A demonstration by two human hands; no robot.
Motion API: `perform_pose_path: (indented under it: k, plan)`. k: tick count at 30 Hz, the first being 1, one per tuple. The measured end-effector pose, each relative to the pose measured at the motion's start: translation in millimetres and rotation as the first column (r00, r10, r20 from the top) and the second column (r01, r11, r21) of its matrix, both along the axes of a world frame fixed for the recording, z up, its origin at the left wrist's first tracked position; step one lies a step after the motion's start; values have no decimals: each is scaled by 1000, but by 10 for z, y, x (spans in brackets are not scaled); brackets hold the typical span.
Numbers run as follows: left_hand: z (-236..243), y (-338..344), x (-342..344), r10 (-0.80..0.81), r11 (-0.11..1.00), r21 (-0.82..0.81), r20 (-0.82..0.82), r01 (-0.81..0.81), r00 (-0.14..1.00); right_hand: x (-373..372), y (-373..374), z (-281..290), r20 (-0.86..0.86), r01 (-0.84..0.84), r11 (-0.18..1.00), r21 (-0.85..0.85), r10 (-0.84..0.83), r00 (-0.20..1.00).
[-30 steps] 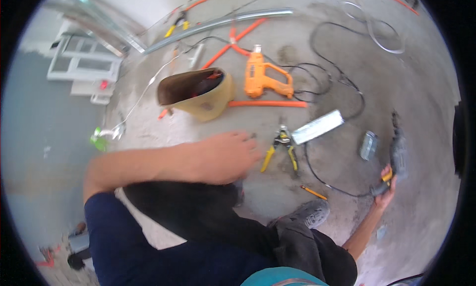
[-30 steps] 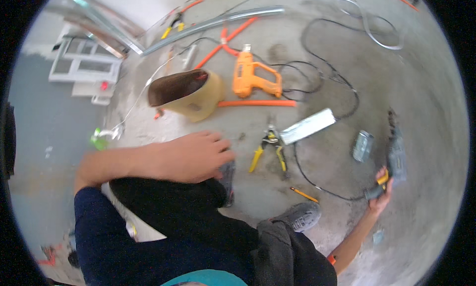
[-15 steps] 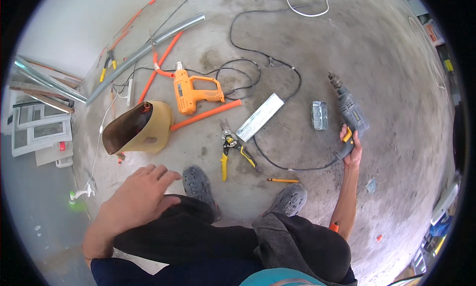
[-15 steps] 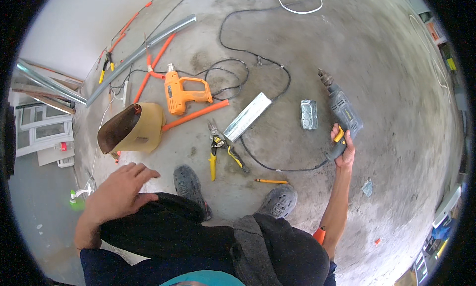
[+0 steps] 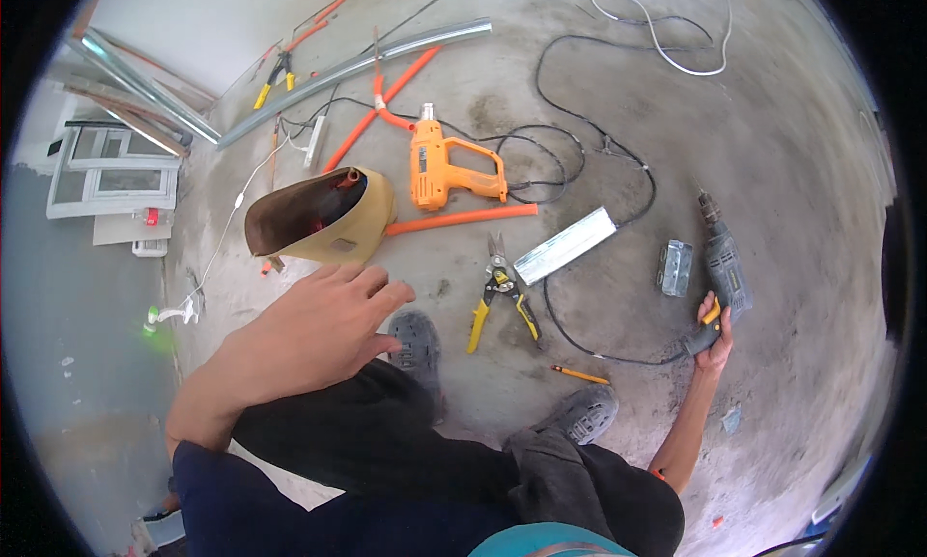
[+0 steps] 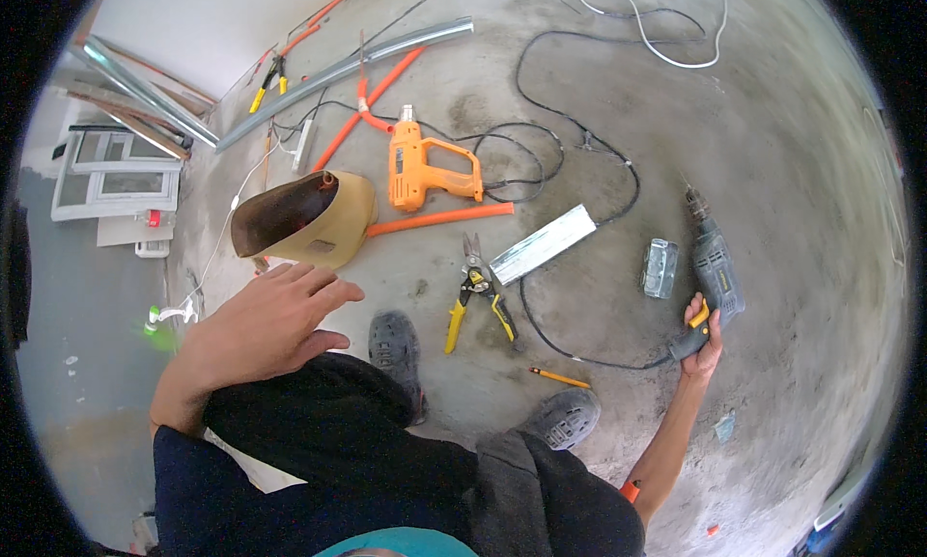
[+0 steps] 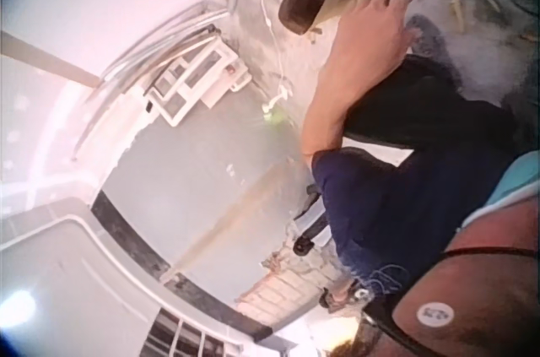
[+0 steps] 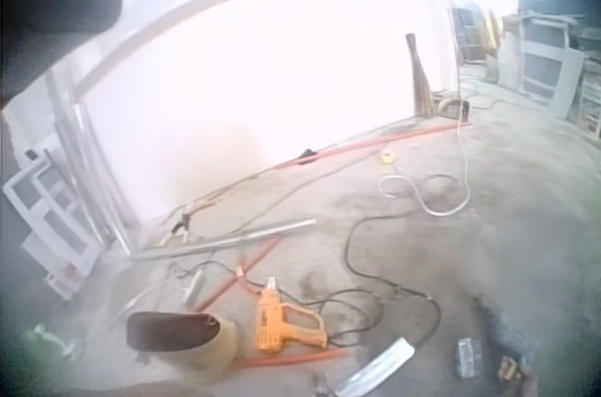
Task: The person marks a metal bracket and an electrical junction box with a pencil, uses a drill to make a hole in the bracket, and then reaches into a tool bag to retrieve components.
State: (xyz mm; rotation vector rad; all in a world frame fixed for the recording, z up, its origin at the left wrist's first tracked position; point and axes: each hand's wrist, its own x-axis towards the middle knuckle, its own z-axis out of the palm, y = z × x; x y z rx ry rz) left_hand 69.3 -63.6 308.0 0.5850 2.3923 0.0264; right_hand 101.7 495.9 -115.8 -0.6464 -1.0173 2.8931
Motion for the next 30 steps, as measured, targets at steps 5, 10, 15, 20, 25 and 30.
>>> perform_pose_path:
  k: [5, 10, 15, 20, 25, 30]
  plan:
    - [72, 41, -18, -32, 999, -38, -145, 27, 989, -31, -12, -38, 47, -34, 999, 9, 33, 998]
    - [146, 130, -50, -36, 997, 54, -288, 54, 957, 10, 52, 17, 71, -42, 998, 45, 39, 997]
    - [137, -34, 3, 35, 998, 62, -281, -18, 959, -175, -81, 307, 228, -161, 968, 195, 115, 967]
    - [76, -488, -71, 254, 967, 124, -415, -222, 874, 124, -10, 561, 366, -259, 706, 660, -1, 930]
    - [-90, -1562, -121, 573, 812, 288, -555, -507, 603, 310, 129, 935, 435, -402, 543, 737, 75, 897]
    - [-925, -2604, 158, 607, 789, 405, -633, -462, 481, -184, -399, 1883, 522, -567, 184, 802, 243, 817]
